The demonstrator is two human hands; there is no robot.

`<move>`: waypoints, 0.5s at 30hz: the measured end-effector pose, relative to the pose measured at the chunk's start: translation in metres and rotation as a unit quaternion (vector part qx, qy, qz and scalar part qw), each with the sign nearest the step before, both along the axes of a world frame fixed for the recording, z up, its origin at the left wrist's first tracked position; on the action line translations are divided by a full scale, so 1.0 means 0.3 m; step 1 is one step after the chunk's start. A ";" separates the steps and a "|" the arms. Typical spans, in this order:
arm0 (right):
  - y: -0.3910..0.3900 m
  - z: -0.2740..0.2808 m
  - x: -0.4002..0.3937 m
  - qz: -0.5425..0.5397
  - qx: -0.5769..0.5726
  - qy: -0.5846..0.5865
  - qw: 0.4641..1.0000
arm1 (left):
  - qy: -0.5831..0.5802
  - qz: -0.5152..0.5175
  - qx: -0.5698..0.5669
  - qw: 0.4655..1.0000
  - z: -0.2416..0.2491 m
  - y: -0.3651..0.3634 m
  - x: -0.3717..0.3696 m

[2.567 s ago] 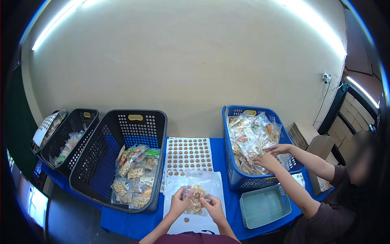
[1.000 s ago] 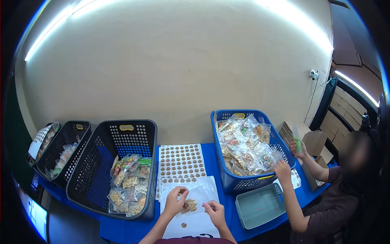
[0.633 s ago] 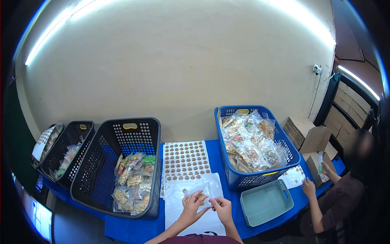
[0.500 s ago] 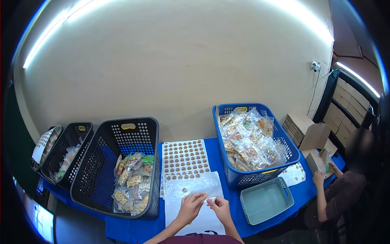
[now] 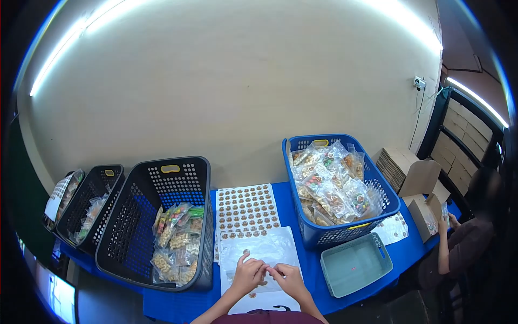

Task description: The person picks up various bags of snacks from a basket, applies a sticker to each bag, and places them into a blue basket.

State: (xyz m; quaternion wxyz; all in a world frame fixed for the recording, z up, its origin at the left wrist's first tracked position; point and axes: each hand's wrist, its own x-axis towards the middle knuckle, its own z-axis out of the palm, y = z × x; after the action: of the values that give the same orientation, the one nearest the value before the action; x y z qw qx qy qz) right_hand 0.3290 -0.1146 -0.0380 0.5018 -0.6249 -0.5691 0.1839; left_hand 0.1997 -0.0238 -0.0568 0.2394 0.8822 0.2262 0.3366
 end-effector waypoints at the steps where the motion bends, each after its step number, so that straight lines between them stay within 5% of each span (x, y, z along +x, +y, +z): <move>1: 0.003 0.009 -0.006 -0.002 -0.001 -0.009 1.000 | -0.004 0.014 -0.020 1.000 0.010 0.000 -0.004; 10: 0.015 0.076 -0.017 0.011 0.031 -0.006 0.999 | -0.126 0.166 -0.066 0.976 0.158 0.075 0.007; 14: -0.005 0.089 -0.011 0.030 0.028 0.020 0.999 | -0.136 0.156 0.036 0.978 0.165 0.086 0.005; 15: -0.013 0.083 -0.005 0.034 0.024 0.020 0.999 | -0.195 0.184 -0.063 0.961 0.178 0.087 -0.004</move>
State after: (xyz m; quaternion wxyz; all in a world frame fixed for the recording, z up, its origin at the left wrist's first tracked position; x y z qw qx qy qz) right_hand 0.3275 -0.1186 -0.0130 0.5218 -0.5892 -0.5838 0.1994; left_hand 0.1984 0.0023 -0.0034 0.2678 0.7257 0.3546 0.5252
